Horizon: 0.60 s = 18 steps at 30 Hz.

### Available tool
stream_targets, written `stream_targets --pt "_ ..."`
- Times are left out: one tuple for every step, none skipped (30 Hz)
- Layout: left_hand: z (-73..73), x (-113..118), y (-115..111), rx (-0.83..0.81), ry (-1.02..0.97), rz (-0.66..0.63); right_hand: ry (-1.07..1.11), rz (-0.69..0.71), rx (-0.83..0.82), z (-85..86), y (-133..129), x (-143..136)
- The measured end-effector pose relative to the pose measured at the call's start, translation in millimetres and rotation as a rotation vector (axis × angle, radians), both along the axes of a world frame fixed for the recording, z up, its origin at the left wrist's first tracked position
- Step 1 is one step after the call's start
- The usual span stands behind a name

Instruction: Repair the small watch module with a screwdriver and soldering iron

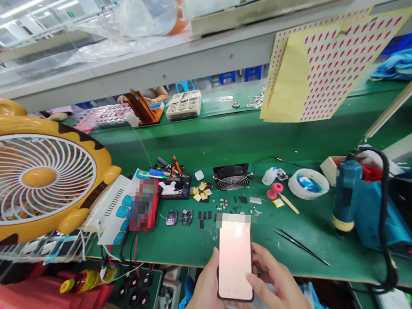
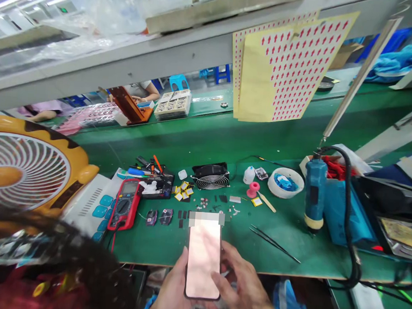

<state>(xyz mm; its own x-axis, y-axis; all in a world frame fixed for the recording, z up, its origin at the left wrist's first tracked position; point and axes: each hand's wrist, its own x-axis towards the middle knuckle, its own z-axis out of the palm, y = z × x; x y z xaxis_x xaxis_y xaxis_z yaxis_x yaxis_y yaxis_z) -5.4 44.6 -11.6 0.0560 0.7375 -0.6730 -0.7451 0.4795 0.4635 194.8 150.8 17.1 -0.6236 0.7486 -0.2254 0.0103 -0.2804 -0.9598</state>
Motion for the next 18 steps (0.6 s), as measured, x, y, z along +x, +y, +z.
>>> stream_targets --pt "1.5 -1 0 0.002 0.003 0.002 -0.007 -0.003 0.008 -0.4 -1 0" --pt "2.9 0 1 -0.002 0.006 0.006 -0.016 -0.005 0.016 -1.0 -1 0" --pt "4.0 1 2 -0.009 0.008 0.012 -0.023 -0.004 0.024 -1.9 -1 0" --pt "4.7 3 4 -0.021 0.006 0.02 -0.026 -0.001 0.031 -3.0 -1 0" --pt "5.2 5 5 -0.032 0.003 0.029 -0.025 0.002 0.037 -4.1 -1 0" --pt "5.5 7 7 -0.041 0.001 0.039 -0.022 0.005 0.038 -5.2 0 0" --pt "5.8 8 8 -0.047 0.0 0.048 -0.02 0.01 0.035 -6.2 0 1" --pt "6.0 9 9 -0.048 0.001 0.054 -0.022 0.013 0.035 -7.1 0 1" --pt "6.0 10 10 -0.047 0.004 0.051 -0.029 0.01 0.039 -7.7 0 1" --pt "5.8 10 10 -0.047 0.007 0.041 -0.039 0.007 0.045 -8.2 0 2" --pt "5.3 10 11 -0.048 0.009 0.031 -0.05 0.005 0.053 -8.5 0 2" --pt "4.5 11 12 -0.05 0.008 0.023 -0.059 0.001 0.063 -8.8 -1 3" --pt "3.4 11 12 -0.053 0.006 0.02 -0.065 -0.004 0.068 -8.9 -1 3" --pt "2.2 12 13 -0.055 0.006 0.021 -0.064 -0.006 0.067 -8.9 -1 3" --pt "1.2 13 14 -0.057 0.007 0.025 -0.058 -0.008 0.063 -8.7 -1 3" --pt "0.4 14 14 -0.056 0.01 0.027 -0.051 -0.011 0.059 -8.5 -1 3" --pt "0.2 14 14 -0.056 0.014 0.027 -0.045 -0.017 0.059 -8.1 -1 3" --pt "0.5 15 14 -0.056 0.02 0.027 -0.04 -0.02 0.058 -7.7 -1 3"
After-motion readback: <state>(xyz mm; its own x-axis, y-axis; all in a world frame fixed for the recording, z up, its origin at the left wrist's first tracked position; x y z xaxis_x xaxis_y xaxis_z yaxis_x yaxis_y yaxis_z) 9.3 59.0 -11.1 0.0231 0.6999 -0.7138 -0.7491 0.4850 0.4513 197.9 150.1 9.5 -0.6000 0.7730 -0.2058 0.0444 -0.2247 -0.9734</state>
